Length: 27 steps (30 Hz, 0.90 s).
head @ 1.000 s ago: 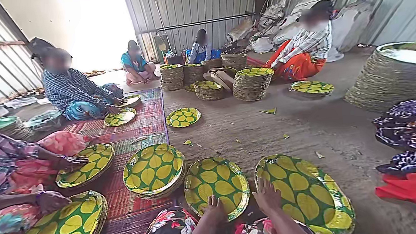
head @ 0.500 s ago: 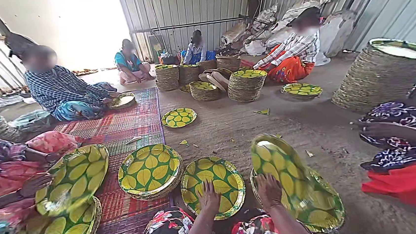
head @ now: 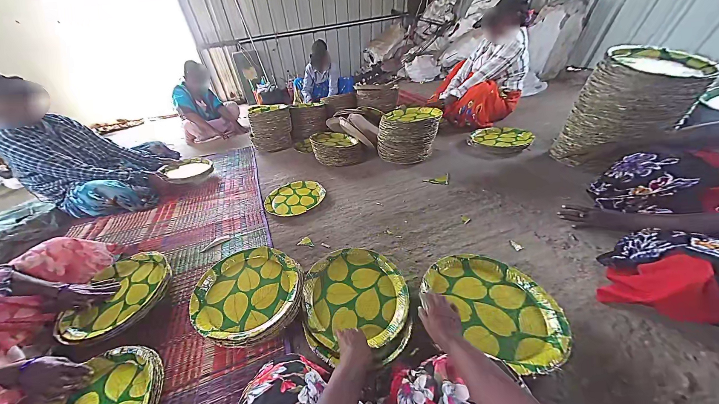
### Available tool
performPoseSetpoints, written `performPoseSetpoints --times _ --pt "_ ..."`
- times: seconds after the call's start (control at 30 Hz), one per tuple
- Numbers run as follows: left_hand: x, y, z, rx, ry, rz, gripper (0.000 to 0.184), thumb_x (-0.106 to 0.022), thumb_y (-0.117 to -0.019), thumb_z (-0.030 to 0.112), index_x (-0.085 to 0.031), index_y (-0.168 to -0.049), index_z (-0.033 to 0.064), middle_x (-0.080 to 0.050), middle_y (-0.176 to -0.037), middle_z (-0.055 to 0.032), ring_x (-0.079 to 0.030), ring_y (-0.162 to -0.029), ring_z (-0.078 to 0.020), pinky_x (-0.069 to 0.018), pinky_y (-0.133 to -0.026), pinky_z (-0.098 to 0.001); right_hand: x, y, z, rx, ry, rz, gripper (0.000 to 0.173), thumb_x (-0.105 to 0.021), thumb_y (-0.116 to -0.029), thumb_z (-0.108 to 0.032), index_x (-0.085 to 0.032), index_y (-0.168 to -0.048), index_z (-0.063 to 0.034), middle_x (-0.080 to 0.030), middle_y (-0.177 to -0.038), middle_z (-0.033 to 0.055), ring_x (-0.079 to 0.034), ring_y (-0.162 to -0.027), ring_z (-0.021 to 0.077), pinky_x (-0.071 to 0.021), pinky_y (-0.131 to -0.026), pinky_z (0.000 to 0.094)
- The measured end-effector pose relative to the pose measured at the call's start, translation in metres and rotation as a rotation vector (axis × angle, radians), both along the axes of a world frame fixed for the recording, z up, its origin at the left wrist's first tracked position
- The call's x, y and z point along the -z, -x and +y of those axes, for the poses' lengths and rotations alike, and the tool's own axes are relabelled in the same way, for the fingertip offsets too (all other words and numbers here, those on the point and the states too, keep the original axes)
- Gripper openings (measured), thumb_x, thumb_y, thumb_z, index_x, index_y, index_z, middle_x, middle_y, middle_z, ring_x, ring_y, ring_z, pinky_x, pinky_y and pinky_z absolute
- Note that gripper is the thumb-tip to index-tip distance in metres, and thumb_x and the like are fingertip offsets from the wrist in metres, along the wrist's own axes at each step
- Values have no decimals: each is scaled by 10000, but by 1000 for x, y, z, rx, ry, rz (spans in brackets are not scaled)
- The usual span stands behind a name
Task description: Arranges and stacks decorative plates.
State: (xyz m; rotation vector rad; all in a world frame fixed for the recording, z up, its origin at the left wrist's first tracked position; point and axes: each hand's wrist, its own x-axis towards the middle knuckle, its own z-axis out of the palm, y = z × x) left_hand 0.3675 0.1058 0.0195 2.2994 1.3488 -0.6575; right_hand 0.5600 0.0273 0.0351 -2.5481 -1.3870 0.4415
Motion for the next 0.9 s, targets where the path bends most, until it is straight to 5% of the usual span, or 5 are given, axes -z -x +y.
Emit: performPoseSetpoints --times 0.2,0.4,0.63,0.77,0.9 --pt "-7 8 -5 12 98 87 785 -631 -951 586 -543 -1414 -41 -553 -1447 -280 -521 -1365 -443 -420 -1082 -663 14 -7 5 201 399 51 407 -581 -1005 -100 -576 -1377 65 -462 -1532 277 -455 -1427 428 -402 -1114 619" --pt "-5 15 -3 -32 150 -1 723 -335 -1073 600 -593 -1402 11 -554 -1472 -244 -502 -1403 -415 -394 -1122 -645 10 -12 -2 303 60 -36 436 -452 -1104 -296 -592 -1422 -33 -543 -1479 258 -486 -1409 422 -340 -1153 646" --pt "-13 8 13 -271 -658 -896 606 -416 -1057 305 -388 -1551 -45 -279 -1642 -303 -240 -1548 -458 -156 -1246 -625 -1 37 -6 -366 -464 -89 264 -523 -1035 -66 -729 -1148 55 -690 -1301 238 -689 -1179 413 -550 -980 571" --pt "-2 18 9 -193 -248 -453 652 -429 -1086 404 -285 -1625 69 -136 -1714 -213 -71 -1594 -409 -59 -1237 -681 20 44 8 -649 100 20 346 -454 -1084 -122 -624 -1347 25 -606 -1431 217 -585 -1325 389 -452 -1090 562" --pt "12 6 1 -43 -27 -108 721 -392 -1078 517 -415 -1531 -44 -404 -1585 -283 -278 -1542 -410 62 -1242 -671 27 28 12 -623 262 63 478 -401 -1113 -374 -673 -1281 -19 -622 -1433 165 -563 -1368 330 -406 -1138 553"
